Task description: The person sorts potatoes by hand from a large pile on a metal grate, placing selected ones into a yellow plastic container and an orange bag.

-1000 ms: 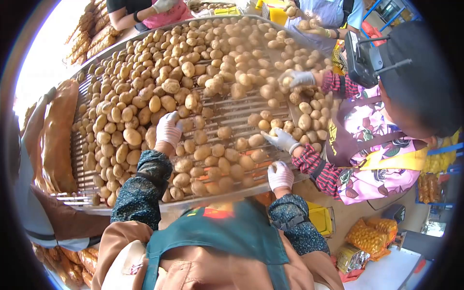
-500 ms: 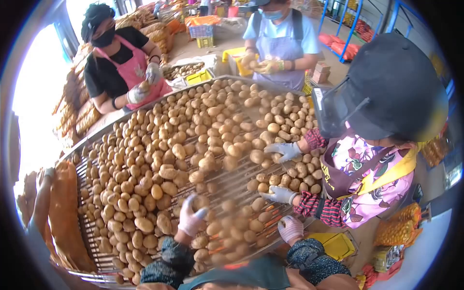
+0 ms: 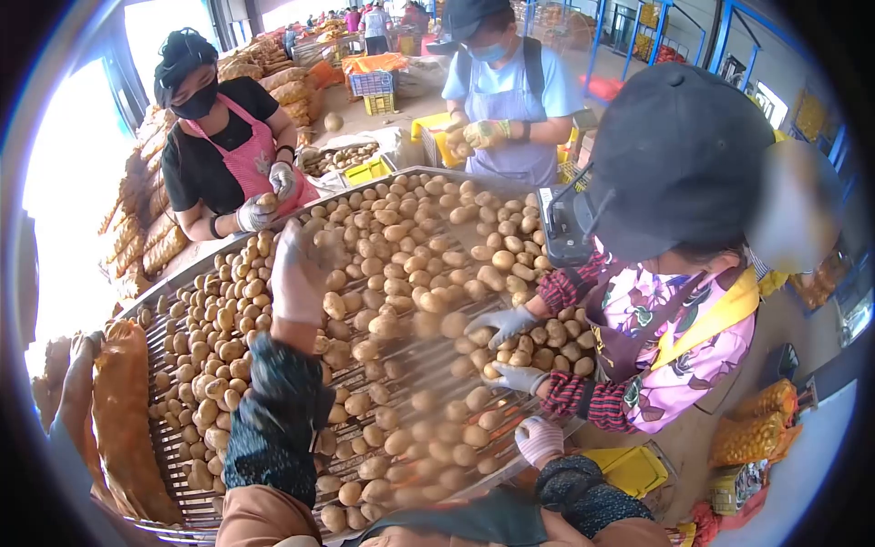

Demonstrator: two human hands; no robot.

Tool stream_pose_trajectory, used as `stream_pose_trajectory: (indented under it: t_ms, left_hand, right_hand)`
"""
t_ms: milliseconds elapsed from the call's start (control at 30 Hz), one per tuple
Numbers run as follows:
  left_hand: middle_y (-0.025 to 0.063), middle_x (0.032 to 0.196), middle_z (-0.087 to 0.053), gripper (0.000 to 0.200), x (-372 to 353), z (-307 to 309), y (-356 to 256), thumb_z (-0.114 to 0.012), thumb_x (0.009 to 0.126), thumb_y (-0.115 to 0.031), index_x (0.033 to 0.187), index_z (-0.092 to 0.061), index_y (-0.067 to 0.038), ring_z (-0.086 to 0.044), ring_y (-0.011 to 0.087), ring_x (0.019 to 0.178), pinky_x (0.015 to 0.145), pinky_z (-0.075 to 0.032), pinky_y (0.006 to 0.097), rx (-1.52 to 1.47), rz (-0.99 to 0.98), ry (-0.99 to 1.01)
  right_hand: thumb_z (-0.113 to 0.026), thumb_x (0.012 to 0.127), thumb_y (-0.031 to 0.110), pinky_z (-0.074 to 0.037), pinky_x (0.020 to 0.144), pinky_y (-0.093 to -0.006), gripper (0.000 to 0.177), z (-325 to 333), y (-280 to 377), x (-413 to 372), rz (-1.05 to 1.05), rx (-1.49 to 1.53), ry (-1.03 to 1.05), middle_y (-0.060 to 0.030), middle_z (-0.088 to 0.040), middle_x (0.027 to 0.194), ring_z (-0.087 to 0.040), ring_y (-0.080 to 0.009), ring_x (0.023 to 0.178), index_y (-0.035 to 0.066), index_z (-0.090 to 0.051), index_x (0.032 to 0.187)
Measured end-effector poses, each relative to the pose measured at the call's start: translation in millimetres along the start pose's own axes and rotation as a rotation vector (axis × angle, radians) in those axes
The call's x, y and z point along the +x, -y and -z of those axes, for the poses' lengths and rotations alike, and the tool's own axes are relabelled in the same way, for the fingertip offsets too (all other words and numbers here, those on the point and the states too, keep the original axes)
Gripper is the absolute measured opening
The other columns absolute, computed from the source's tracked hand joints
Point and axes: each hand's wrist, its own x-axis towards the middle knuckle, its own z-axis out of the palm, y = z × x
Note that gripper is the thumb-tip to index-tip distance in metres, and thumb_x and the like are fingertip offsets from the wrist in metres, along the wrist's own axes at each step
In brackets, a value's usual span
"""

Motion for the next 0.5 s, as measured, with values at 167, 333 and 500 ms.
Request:
stream_pose_trajectory:
  t_ms: [167, 333, 500]
  left_hand:
    - [0.0084, 0.102, -0.067, 0.037, -109.2, 96.4, 65.6, -0.071, 0.089, -0.019, 0.121, -0.063, -0.002, -0.066, 0.0196, 0.086, 0.075, -0.055, 0.0323, 0.672, 0.216, 0.078]
    - [0.0171, 0.104, -0.065, 0.026, -195.6, 165.3, 73.5, -0.072, 0.072, -0.004, 0.097, -0.067, -0.002, -0.065, 0.0337, 0.088, 0.072, -0.055, 0.0371, 1.171, -0.159, 0.159]
    - [0.0184, 0.104, -0.065, 0.023, -213.9, 200.3, 24.7, -0.067, 0.078, 0.003, 0.101, -0.067, 0.003, -0.064, 0.035, 0.085, 0.071, -0.055, 0.044, 1.826, -0.711, 0.158]
  right_hand:
    - [-0.065, 0.084, 0.03, -0.052, 0.08, -0.0475, 0.023, 5.4, 0.8, -0.7, -0.005, 0.019, 0.015, -0.0138, -0.07, 0.091, -0.066, -0.0375, 0.087, 0.009, -0.072, 0.089]
    - [-0.066, 0.083, 0.028, -0.053, 0.08, -0.0468, 0.019, 8.9, 0.4, -0.3, 0.026, 0.046, -0.026, -0.013, -0.07, 0.091, -0.066, -0.0369, 0.086, 0.011, -0.072, 0.089]
    - [-0.067, 0.084, 0.026, -0.055, 0.077, -0.0451, 0.016, 7.8, 1.2, 6.3, -0.025, 0.011, 0.03, -0.0135, -0.07, 0.093, -0.068, -0.036, 0.087, 0.011, -0.07, 0.088]
